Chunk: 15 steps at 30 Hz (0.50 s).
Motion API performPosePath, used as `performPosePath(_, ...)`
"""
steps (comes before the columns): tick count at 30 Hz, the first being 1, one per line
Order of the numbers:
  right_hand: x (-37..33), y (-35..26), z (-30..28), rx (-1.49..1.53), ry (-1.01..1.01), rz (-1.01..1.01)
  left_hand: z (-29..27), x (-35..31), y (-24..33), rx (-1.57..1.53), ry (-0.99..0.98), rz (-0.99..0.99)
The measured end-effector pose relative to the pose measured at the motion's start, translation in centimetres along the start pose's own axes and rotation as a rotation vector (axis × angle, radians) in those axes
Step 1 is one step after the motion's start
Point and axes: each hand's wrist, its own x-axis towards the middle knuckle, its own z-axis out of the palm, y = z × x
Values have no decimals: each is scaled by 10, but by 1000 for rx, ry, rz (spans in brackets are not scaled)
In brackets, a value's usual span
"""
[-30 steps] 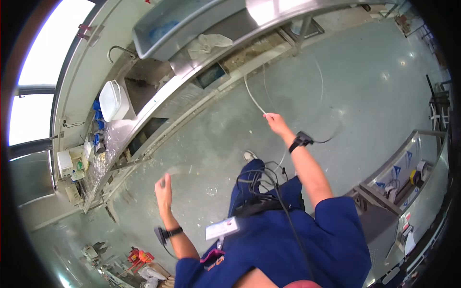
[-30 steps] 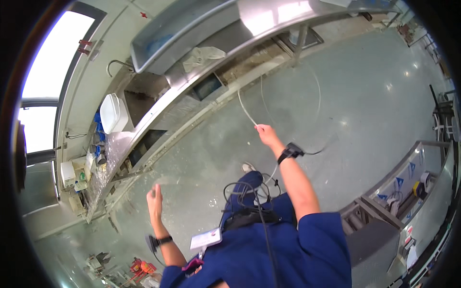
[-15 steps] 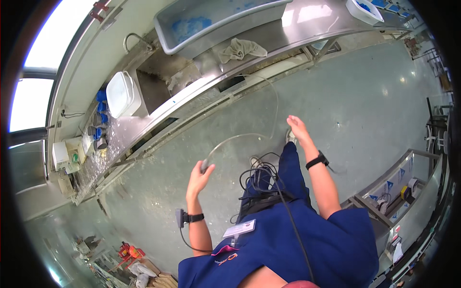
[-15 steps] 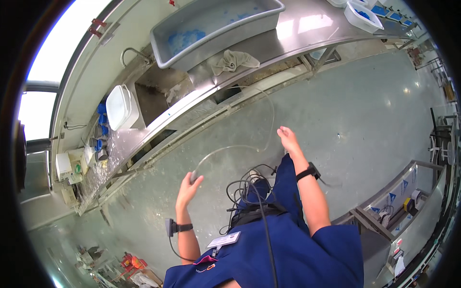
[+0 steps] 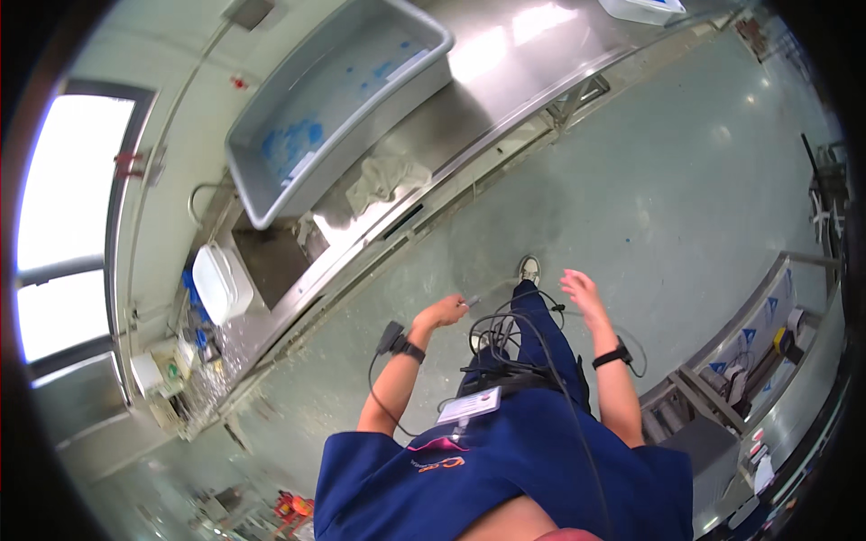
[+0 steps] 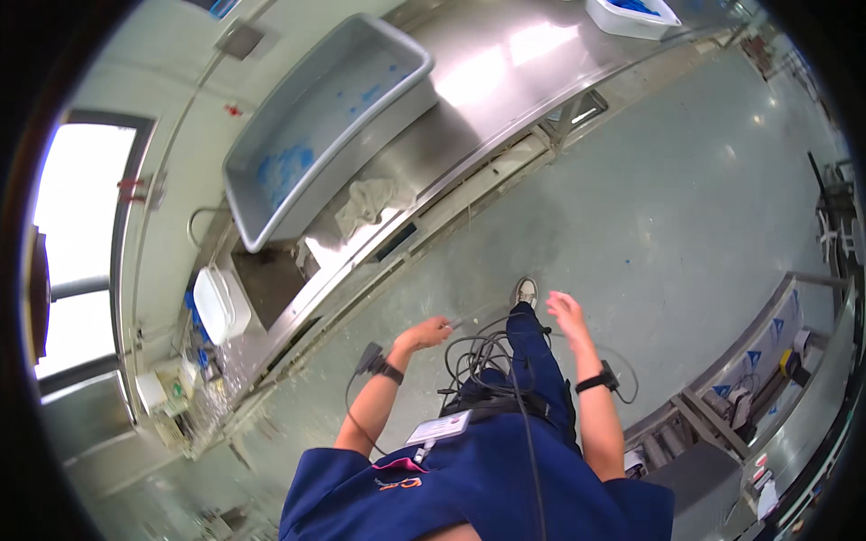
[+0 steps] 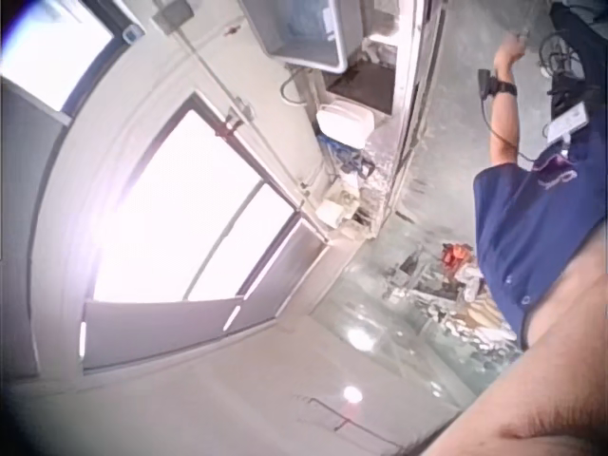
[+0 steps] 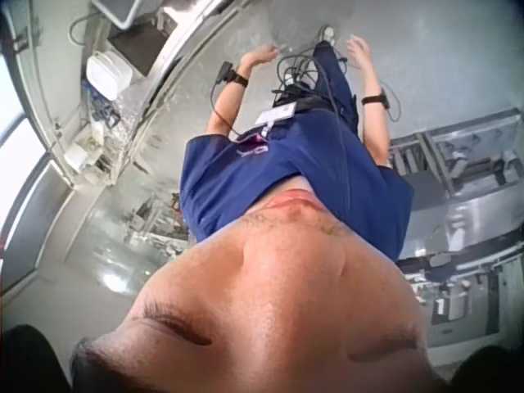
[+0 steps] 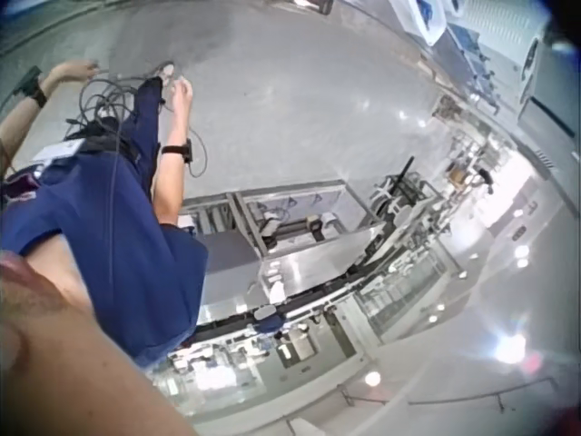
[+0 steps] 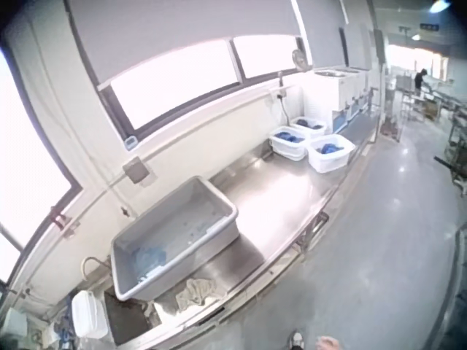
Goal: Rinsing and cleaning blue lab components and containers at a sink.
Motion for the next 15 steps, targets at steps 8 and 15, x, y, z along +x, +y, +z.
performPosePath(8, 35, 69, -182, 17, 357, 33, -84, 132, 138, 418, 511, 314)
performPosePath(15, 36, 31, -169, 37, 338, 122, -69, 141, 158, 671, 504, 347)
